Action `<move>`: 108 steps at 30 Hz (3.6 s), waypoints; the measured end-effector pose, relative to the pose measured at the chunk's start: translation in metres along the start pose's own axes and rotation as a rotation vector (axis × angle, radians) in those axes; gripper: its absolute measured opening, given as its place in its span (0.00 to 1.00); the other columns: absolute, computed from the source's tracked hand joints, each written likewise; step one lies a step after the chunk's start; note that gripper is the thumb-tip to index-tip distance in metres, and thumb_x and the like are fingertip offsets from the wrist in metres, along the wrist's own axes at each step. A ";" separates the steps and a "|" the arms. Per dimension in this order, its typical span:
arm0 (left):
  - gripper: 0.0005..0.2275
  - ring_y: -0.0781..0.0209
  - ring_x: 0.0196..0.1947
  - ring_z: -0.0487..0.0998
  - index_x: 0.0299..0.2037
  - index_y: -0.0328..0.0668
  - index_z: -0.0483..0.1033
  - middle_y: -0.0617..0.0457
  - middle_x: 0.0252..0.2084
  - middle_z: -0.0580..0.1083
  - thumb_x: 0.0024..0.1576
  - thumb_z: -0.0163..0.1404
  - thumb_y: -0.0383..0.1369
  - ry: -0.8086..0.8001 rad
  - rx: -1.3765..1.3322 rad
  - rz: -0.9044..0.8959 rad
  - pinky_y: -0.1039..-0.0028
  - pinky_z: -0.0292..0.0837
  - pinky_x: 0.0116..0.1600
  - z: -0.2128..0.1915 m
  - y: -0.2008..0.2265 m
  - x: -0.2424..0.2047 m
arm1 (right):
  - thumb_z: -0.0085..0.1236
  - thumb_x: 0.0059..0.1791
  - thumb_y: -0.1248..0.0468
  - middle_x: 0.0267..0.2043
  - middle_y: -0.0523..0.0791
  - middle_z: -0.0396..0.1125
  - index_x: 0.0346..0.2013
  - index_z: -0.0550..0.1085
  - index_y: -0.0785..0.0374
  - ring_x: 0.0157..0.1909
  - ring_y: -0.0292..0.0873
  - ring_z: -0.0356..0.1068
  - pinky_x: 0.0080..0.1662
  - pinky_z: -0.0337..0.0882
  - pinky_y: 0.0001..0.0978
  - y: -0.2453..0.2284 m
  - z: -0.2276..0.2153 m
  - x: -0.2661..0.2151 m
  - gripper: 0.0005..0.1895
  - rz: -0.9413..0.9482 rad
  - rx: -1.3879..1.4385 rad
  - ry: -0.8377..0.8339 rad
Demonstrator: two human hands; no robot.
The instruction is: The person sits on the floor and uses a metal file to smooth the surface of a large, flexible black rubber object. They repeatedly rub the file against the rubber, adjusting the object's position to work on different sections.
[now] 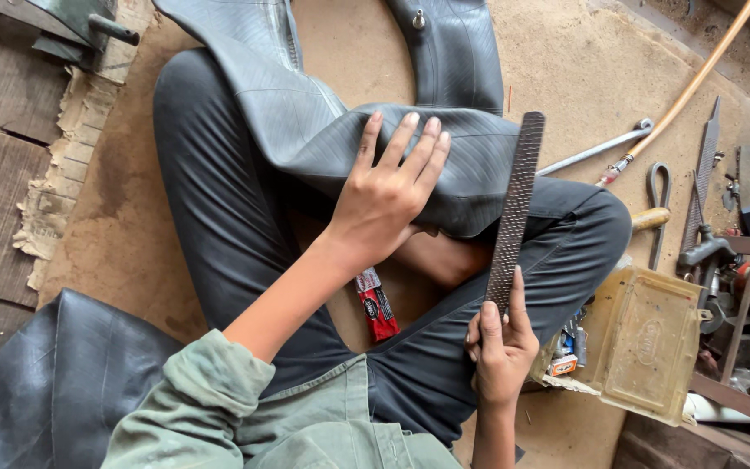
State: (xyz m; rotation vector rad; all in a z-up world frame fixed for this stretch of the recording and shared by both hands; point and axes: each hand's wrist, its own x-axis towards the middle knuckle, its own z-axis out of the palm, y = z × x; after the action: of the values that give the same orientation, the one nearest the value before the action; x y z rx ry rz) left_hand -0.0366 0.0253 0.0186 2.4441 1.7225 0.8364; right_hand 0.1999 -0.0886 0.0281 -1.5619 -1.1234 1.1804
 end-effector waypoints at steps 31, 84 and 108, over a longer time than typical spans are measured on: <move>0.15 0.46 0.62 0.69 0.57 0.39 0.77 0.45 0.62 0.72 0.65 0.55 0.38 0.374 0.035 -0.151 0.53 0.60 0.69 -0.003 0.036 -0.040 | 0.48 0.55 0.68 0.22 0.39 0.61 0.77 0.54 0.61 0.20 0.27 0.54 0.24 0.56 0.17 0.009 0.003 -0.036 0.34 0.127 -0.081 -0.125; 0.11 0.63 0.52 0.77 0.50 0.33 0.78 0.52 0.50 0.78 0.59 0.58 0.29 0.080 -2.497 -0.926 0.70 0.70 0.61 0.096 0.011 -0.034 | 0.45 0.57 0.68 0.24 0.36 0.58 0.78 0.52 0.60 0.24 0.28 0.56 0.28 0.59 0.20 0.005 0.072 0.039 0.33 -0.026 -0.154 -0.061; 0.13 0.58 0.53 0.78 0.56 0.28 0.76 0.48 0.53 0.77 0.62 0.58 0.20 0.012 -2.551 -0.700 0.69 0.73 0.61 0.136 0.002 -0.033 | 0.43 0.59 0.69 0.21 0.36 0.54 0.78 0.51 0.57 0.20 0.27 0.51 0.24 0.55 0.20 -0.010 0.094 0.063 0.32 -0.099 -0.090 -0.028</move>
State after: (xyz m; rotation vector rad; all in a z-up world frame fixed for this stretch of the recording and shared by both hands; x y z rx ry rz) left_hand 0.0176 0.0328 -0.1106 0.0698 0.1845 1.2483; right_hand 0.1162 -0.0148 0.0076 -1.5428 -1.2732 1.1016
